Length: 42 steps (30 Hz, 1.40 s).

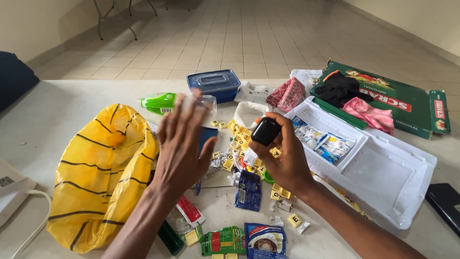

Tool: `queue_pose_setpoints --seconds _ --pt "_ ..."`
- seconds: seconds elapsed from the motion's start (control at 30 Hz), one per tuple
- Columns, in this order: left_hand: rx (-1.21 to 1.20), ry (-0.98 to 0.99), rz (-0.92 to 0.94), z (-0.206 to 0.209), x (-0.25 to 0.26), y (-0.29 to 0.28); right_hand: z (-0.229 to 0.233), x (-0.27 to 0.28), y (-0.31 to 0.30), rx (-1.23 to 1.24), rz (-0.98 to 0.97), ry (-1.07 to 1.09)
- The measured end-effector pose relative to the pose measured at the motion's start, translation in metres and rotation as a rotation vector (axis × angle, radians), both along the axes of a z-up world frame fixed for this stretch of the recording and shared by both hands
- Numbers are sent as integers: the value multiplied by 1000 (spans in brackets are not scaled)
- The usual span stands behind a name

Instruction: Sort and organize various small household items and game pieces on a table.

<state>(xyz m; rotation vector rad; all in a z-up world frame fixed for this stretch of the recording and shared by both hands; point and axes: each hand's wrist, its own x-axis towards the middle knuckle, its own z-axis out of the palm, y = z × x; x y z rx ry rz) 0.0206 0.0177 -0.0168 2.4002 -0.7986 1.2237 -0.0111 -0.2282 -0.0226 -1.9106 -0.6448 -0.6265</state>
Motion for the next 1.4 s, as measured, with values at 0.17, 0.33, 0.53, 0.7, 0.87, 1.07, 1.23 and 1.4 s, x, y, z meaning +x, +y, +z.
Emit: queue_pose_setpoints --seconds 0.17,0.33,0.53,0.7,0.87,1.07,1.23,1.4 --pt "-55 194 -257 13 -16 -5 0 -5 -3 -65 -18 167" --pt "86 208 -536 19 -41 -25 -10 -10 -3 -117 121 239" --pt "-119 222 -555 19 -45 -24 -27 -7 -2 63 256 386" --pt "-297 224 -560 22 -41 -19 5 -18 20 127 137 152" --pt "-595 549 -628 9 -37 -35 -4 -15 17 127 124 146" --pt "-685 710 -572 21 -43 -44 -1 -16 14 131 151 123" --pt "-692 847 -587 21 -39 -35 -8 -12 14 206 213 196" --pt "-655 750 -554 17 -36 -37 -5 -13 13 218 284 224"
